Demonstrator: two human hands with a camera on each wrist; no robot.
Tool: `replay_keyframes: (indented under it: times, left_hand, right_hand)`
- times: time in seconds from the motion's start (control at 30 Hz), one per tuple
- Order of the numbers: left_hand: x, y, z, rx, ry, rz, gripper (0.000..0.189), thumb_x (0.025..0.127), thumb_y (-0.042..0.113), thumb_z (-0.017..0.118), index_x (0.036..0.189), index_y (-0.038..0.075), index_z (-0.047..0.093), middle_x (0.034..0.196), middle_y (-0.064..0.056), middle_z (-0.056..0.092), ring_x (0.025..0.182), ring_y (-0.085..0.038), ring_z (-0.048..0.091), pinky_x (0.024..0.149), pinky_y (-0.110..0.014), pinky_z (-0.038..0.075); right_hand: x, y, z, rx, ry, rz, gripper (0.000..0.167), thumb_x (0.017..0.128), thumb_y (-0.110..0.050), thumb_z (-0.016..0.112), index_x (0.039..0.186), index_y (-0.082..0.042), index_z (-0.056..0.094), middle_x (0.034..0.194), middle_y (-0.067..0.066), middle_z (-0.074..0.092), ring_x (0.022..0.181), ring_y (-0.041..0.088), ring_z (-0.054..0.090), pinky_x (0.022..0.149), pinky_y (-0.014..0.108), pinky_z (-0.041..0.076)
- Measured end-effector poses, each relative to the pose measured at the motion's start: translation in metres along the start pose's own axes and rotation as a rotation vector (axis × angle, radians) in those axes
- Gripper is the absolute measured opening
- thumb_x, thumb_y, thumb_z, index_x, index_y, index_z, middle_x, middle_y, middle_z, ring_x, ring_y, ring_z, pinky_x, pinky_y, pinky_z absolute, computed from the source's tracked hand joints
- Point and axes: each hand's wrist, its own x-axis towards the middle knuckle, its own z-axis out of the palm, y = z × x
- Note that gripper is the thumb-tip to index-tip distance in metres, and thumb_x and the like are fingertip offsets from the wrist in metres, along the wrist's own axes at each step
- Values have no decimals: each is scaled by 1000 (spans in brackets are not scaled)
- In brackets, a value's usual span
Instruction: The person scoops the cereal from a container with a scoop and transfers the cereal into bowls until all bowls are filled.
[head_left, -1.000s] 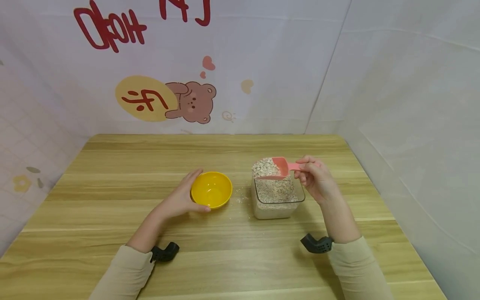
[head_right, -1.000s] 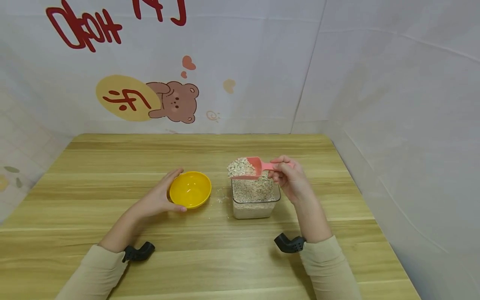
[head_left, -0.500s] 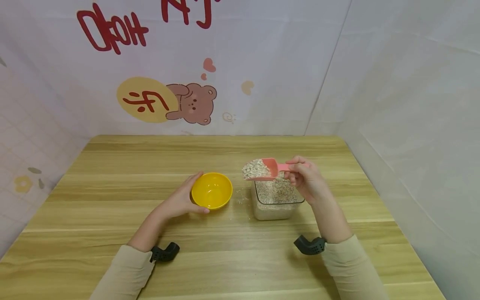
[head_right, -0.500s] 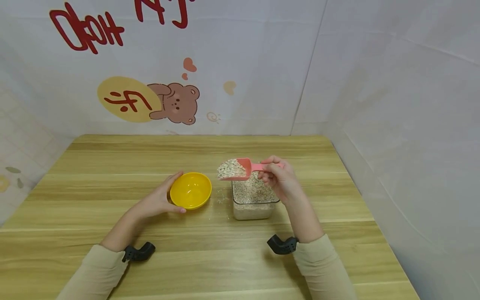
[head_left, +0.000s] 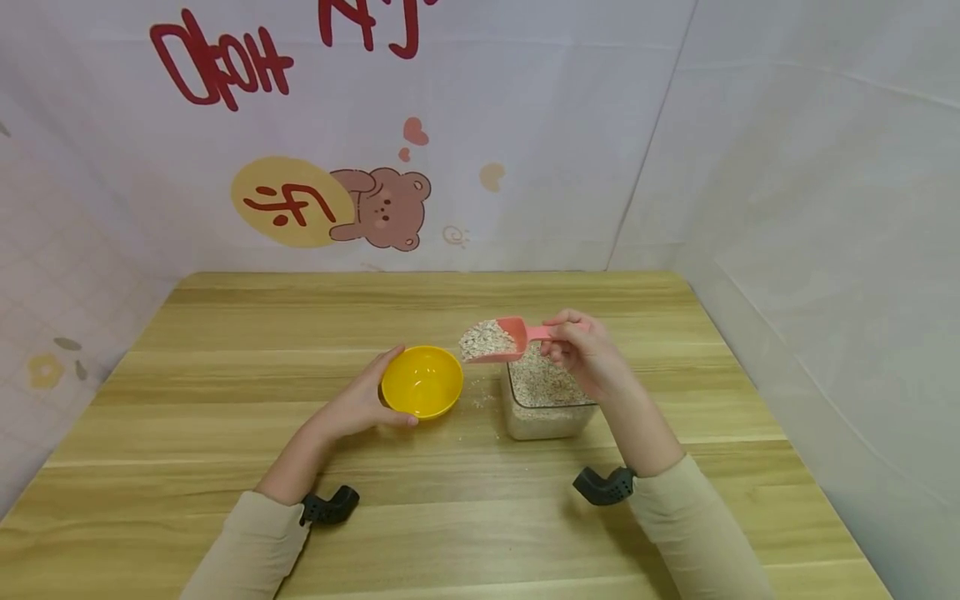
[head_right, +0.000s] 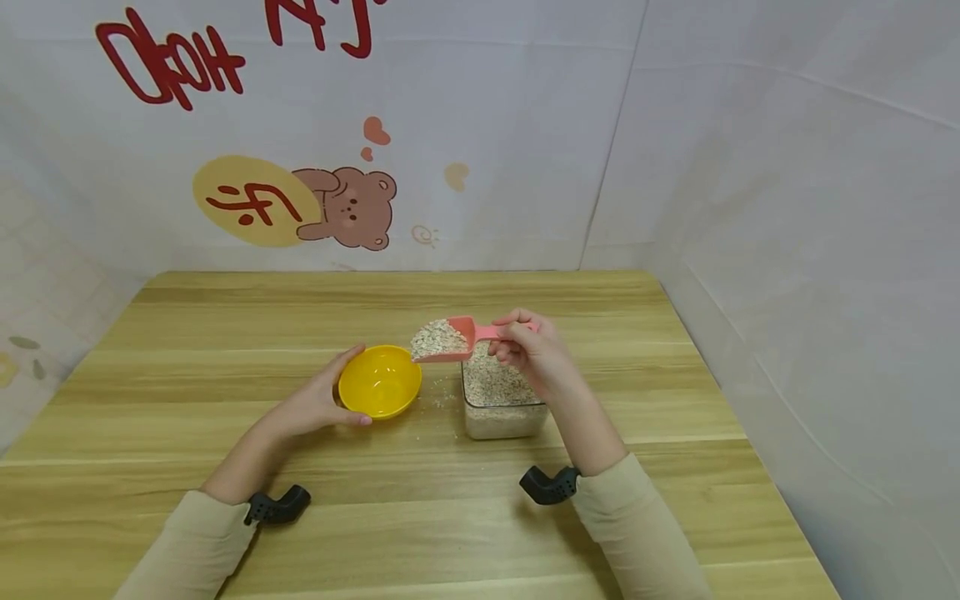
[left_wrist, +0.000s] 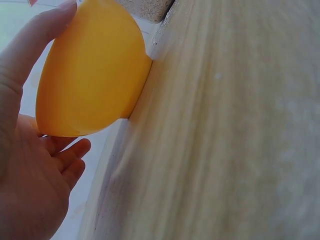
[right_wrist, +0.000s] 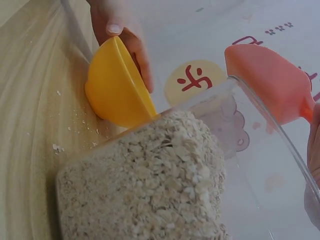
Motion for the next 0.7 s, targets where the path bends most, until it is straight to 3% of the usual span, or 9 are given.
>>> replay_keyframes:
  times: [0.3,0.7]
  left_hand:
    - [0,0,-1,-16,-3,-7,118,64,38,89,152,6,17,153,-18,22,135,-36,28,108,-56,23]
    - [1,-1,-1,-29,-13,0,116,65,37,88,152,8,18,152,-17,24,134,-35,31,108,-56,25]
  right_hand:
    - [10,6,9,-24,-32,53,19,92,8,43,90,-1,60,61,7,64,49,8,59,48,17,48]
    - [24,8,24,-125,6,124,10,90,6,49,97,5,56,62,8,64,49,9,59,50,20,50]
